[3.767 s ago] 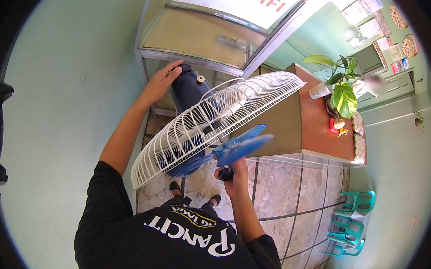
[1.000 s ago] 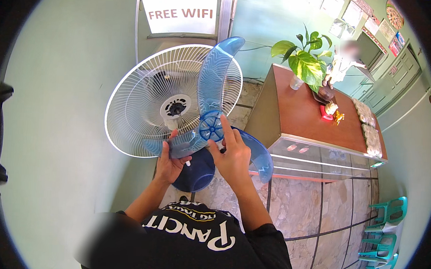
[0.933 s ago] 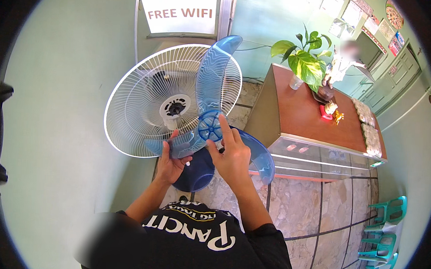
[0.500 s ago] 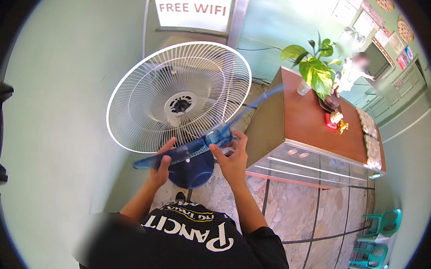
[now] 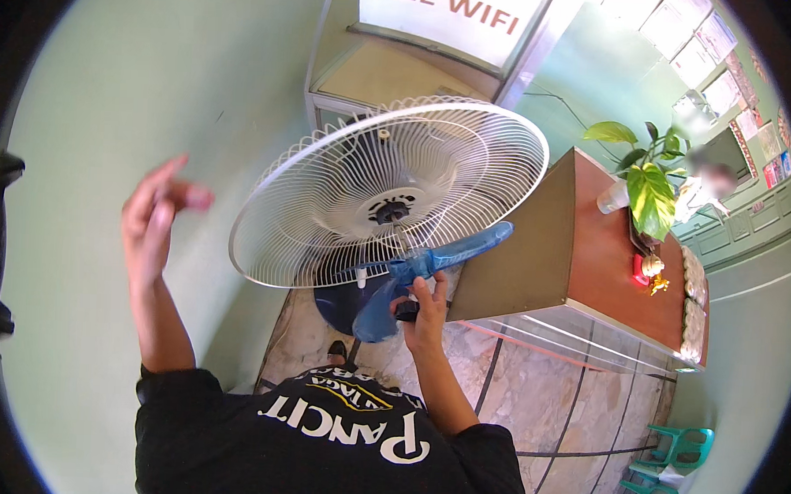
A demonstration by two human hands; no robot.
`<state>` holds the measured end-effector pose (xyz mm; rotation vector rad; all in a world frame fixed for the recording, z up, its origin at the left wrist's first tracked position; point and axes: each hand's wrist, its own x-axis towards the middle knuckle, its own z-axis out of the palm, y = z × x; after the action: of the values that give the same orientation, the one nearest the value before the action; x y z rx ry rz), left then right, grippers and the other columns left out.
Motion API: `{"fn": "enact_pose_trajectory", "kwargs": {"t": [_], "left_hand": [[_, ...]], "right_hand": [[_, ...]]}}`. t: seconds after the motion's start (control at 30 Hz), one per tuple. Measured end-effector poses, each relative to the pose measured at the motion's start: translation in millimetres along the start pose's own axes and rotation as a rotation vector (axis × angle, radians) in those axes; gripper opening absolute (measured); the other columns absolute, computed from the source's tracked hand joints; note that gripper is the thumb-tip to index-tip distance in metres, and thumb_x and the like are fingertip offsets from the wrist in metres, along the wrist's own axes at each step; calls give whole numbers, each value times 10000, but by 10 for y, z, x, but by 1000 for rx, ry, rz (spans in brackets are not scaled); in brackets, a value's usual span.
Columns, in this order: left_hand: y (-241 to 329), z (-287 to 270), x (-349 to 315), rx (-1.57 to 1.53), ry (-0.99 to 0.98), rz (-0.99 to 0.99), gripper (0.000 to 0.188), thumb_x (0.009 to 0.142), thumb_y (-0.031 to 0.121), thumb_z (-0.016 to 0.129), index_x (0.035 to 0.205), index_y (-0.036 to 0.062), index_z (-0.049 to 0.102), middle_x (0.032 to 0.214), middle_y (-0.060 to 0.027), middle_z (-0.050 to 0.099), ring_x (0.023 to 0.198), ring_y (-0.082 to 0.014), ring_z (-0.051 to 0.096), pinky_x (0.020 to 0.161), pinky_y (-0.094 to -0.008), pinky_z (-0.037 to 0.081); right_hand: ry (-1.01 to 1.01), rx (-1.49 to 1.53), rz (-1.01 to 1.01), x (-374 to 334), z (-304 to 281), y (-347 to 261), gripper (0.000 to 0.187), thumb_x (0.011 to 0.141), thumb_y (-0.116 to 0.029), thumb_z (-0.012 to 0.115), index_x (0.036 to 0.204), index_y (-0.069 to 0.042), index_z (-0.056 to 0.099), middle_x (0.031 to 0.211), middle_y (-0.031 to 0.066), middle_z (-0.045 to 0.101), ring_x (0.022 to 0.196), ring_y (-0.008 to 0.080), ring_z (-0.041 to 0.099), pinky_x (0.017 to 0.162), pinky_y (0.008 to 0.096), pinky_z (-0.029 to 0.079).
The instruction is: The person washes a green cloth in a sink, dries hands with a red cloth, then assembles a standing fan by attaching the blade and front grille. The fan is placed upright on the floor after assembly.
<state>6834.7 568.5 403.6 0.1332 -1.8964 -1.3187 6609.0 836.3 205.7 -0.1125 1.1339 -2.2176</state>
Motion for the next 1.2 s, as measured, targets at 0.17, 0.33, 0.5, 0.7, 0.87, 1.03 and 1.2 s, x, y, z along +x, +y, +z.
{"fn": "enact_pose_trajectory", "kwargs": {"t": [0.17,0.33,0.5,0.7,0.87,1.03,1.2], "left_hand": [[-1141,-51,911,80,-86,-294,497,968,354,510,1345,34,466,1235,-136,574,1089,-208,565,914,-335,449],[-2136,612,1366,90,-205,-297,602,986,492,363,1378,40,430,1324,-130,522,1265,-248,444,1057,-362,325],[-2545,1077,1577,3,-342,-288,588,994,481,350,1315,14,502,1342,-138,517,1270,-236,448,1065,-316,308],[-2527,1172,1666,104,-246,-279,650,957,550,373,1173,-23,592,1173,-204,619,1138,-331,561,989,-341,384],[-2450,1166,1710,151,-313,-356,610,977,507,363,1157,-17,618,1170,-170,632,1145,-264,560,1002,-310,362],[-2418,1180,1695,179,-281,-291,626,980,511,350,1160,-24,620,1170,-172,632,1145,-263,561,1005,-313,360],[-2477,1143,1669,170,-332,-331,672,964,565,327,1233,5,582,1253,-194,581,1221,-303,510,1031,-322,346]], "right_hand": [[-6,-127,-64,87,34,19,517,886,-270,594,1292,-46,365,1146,177,577,922,234,638,736,310,543],[29,-202,-29,103,75,-19,662,851,-337,646,1333,-32,311,1178,199,553,953,322,641,811,421,554],[59,-143,-7,87,274,-72,576,872,-274,639,1317,-62,341,1172,152,567,987,274,627,785,382,552],[298,-83,79,48,548,-197,518,893,-261,629,1294,-80,356,999,122,608,746,239,648,627,345,561],[250,-208,173,182,656,-279,600,871,-296,661,1309,-50,332,917,169,614,495,226,596,413,316,497],[148,-176,142,320,674,-286,670,842,-322,704,1298,-22,316,826,172,636,485,223,595,404,315,462],[160,-197,141,338,675,-262,689,828,-349,718,1298,-35,324,860,181,650,473,220,587,392,308,443]]}}
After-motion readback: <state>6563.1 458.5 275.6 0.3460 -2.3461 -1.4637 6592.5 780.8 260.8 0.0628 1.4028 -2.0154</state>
